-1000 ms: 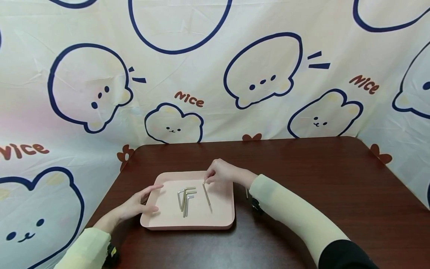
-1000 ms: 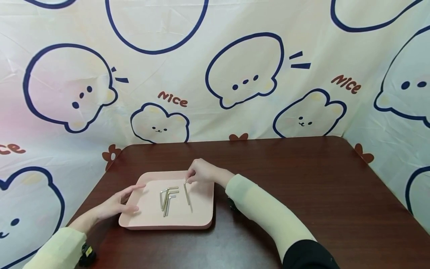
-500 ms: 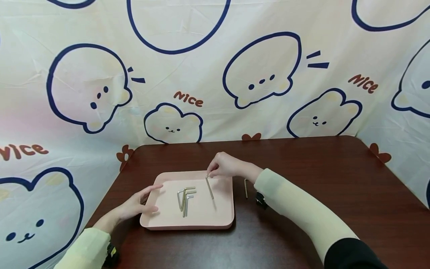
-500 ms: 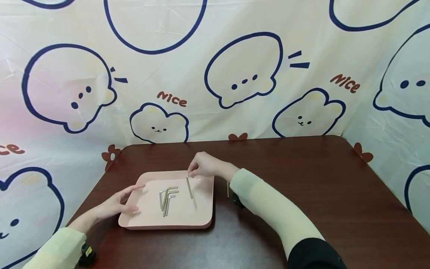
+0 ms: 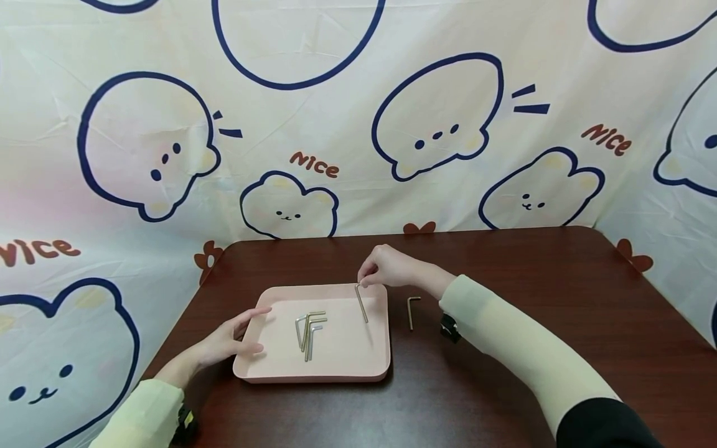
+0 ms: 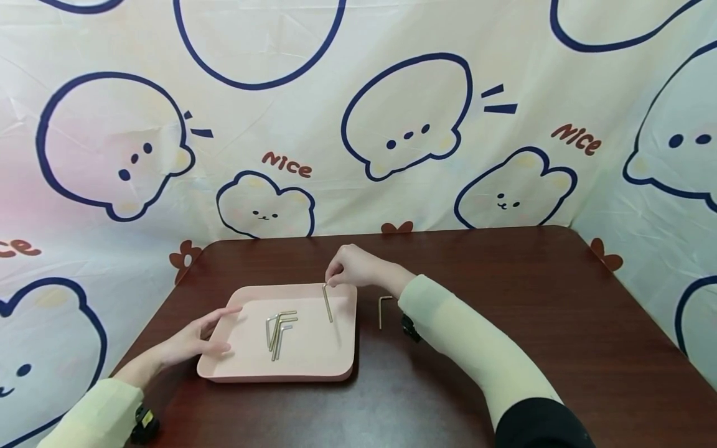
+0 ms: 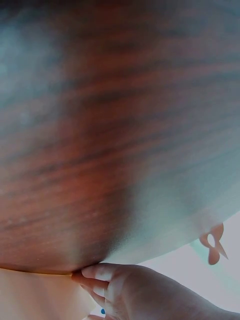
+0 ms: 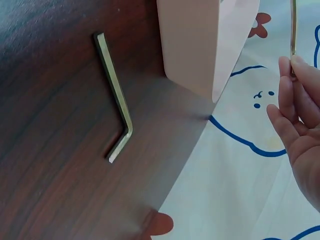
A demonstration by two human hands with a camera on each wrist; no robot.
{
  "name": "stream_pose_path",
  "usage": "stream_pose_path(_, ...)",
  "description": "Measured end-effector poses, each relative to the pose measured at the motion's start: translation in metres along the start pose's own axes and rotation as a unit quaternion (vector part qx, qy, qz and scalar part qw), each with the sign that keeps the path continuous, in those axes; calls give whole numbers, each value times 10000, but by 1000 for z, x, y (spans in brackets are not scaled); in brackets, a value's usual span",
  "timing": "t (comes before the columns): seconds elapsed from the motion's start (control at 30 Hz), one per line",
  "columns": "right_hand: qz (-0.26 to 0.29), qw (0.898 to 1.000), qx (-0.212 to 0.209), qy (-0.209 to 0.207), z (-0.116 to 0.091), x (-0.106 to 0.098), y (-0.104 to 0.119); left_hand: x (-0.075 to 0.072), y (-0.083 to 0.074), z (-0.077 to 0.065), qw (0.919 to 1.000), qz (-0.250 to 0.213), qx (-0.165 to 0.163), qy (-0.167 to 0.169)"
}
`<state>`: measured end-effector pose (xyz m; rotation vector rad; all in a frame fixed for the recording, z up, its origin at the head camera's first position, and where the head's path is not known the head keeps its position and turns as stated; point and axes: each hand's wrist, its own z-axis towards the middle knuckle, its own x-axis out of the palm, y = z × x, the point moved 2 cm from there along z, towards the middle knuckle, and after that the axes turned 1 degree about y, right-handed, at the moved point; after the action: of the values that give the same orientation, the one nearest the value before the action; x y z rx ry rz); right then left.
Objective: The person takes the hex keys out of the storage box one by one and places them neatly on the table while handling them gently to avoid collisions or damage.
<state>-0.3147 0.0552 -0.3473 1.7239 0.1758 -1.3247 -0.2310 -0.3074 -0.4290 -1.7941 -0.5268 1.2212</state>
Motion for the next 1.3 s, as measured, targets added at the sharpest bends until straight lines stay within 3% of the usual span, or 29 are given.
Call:
stream_pose_path(0.67, 45, 9999, 3, -161, -29, -32, -17, 0, 1, 1, 9999, 80, -55, -57)
stream_pose_path(1.03, 63, 9990, 350, -265, -44, -42, -30, 0, -2, -1, 9999, 60, 86, -2)
stream_pose_path(1.3, 13, 9985, 477, -283, -54, -45, -40, 1, 1, 0, 10000, 67, 7, -48)
